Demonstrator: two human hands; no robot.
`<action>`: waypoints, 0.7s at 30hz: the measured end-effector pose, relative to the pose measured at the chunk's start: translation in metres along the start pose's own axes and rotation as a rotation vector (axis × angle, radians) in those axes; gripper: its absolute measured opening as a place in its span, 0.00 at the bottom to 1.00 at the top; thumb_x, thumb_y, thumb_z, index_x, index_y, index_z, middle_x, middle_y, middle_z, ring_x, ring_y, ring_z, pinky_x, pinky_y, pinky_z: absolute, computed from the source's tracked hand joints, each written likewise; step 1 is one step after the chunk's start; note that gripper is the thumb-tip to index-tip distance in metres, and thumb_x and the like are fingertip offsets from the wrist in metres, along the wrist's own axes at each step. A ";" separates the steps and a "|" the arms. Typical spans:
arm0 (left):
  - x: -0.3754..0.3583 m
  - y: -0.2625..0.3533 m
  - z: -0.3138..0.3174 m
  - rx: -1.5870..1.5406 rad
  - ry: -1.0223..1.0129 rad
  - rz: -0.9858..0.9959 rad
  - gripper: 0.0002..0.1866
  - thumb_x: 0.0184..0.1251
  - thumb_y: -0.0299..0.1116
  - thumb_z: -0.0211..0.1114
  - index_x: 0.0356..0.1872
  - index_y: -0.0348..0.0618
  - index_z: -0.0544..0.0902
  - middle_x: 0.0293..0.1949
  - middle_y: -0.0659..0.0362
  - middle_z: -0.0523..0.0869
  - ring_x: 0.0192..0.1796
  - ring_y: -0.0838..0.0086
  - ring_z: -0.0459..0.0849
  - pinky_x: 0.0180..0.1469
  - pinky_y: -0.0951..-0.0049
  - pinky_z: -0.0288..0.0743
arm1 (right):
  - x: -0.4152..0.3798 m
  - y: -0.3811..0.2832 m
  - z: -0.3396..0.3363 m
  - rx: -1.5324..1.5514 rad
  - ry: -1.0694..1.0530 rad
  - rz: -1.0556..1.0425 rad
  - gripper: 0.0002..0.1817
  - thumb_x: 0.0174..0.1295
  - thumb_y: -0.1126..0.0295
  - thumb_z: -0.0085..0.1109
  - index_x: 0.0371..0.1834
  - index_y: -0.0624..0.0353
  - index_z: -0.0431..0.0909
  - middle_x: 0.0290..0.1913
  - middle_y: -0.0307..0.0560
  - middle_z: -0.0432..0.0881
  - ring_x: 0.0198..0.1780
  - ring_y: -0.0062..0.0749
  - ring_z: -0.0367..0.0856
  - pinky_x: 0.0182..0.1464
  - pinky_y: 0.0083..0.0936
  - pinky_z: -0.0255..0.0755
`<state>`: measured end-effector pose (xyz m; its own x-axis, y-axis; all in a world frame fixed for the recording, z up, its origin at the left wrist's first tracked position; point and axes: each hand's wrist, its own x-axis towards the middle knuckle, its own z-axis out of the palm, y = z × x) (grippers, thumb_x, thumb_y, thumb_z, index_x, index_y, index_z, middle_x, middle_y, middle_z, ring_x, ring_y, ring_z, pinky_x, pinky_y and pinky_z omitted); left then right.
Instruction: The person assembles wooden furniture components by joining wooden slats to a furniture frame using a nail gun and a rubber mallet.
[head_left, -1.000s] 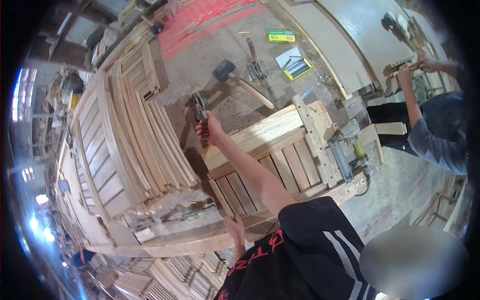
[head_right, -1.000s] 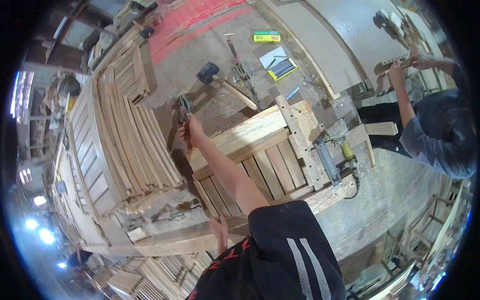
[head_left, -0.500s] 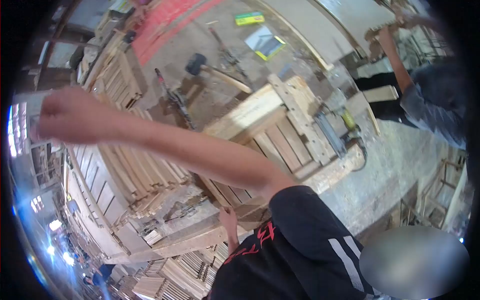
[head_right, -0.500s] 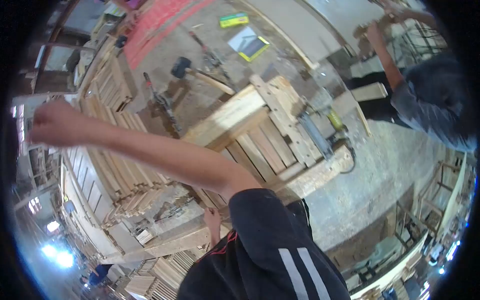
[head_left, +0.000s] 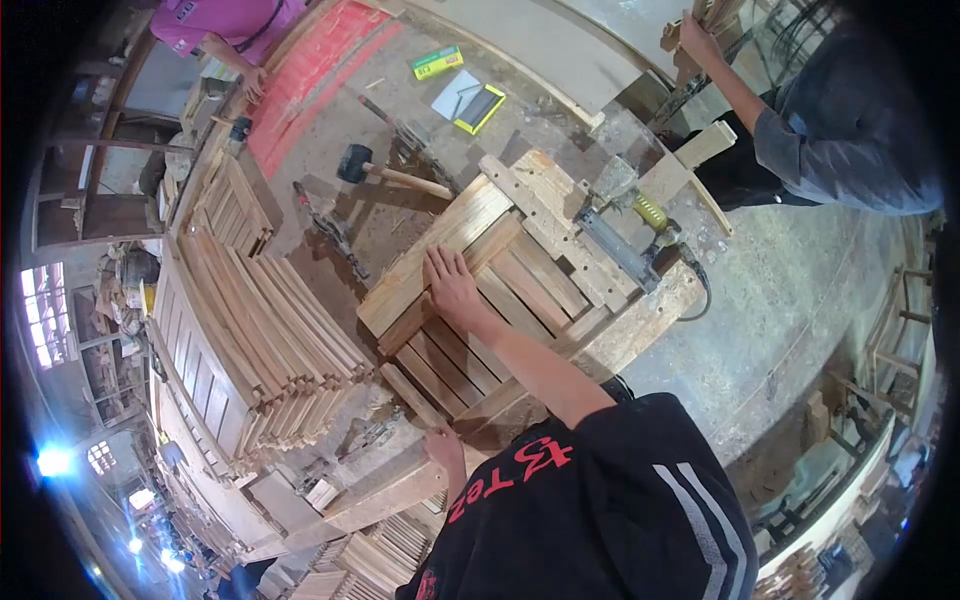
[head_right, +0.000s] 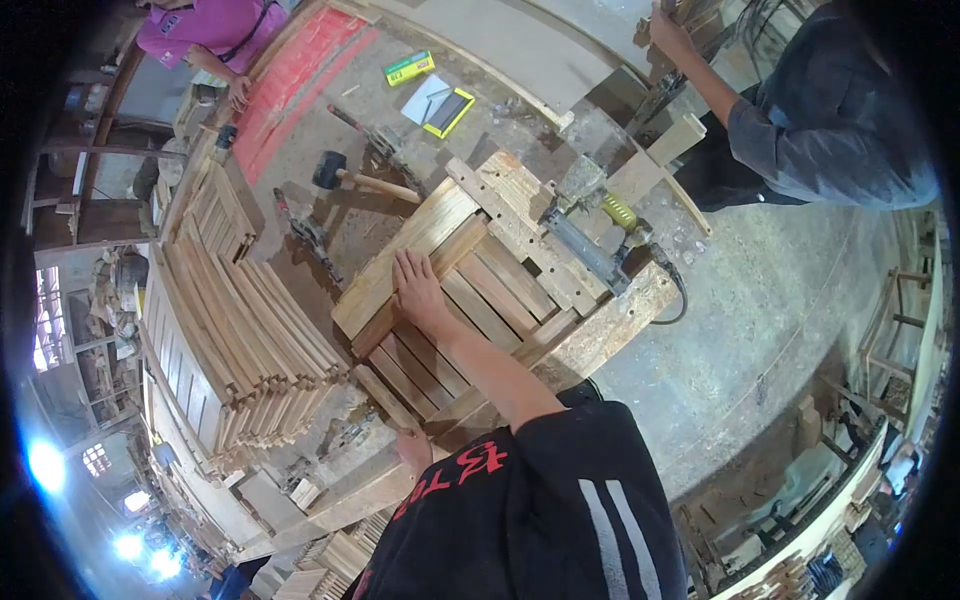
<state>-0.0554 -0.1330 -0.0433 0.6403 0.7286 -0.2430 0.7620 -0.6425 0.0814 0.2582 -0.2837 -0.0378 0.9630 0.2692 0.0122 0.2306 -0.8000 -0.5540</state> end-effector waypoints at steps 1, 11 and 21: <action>-0.001 0.005 -0.008 0.006 -0.044 -0.016 0.15 0.61 0.38 0.61 0.38 0.35 0.81 0.34 0.42 0.84 0.42 0.46 0.83 0.44 0.50 0.75 | 0.009 0.002 0.003 -0.028 -0.006 -0.020 0.39 0.64 0.53 0.55 0.72 0.67 0.60 0.77 0.58 0.55 0.78 0.50 0.49 0.77 0.49 0.43; -0.005 0.086 -0.022 -0.109 0.057 0.281 0.38 0.57 0.41 0.65 0.68 0.36 0.63 0.62 0.37 0.69 0.63 0.40 0.69 0.66 0.45 0.62 | -0.025 0.103 -0.142 0.661 -0.122 0.185 0.22 0.67 0.57 0.58 0.55 0.66 0.79 0.49 0.54 0.86 0.49 0.41 0.85 0.50 0.30 0.77; 0.034 0.086 0.013 -0.428 0.095 -0.085 0.42 0.56 0.43 0.68 0.68 0.32 0.60 0.55 0.37 0.77 0.56 0.48 0.78 0.58 0.53 0.71 | -0.216 0.165 -0.240 0.922 0.211 0.576 0.13 0.70 0.68 0.54 0.46 0.68 0.80 0.37 0.45 0.85 0.39 0.24 0.83 0.43 0.24 0.77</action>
<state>0.0309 -0.1665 -0.0576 0.5645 0.8061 -0.1778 0.7709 -0.4378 0.4627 0.1214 -0.6027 0.0683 0.9175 -0.1820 -0.3536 -0.3672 -0.0464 -0.9290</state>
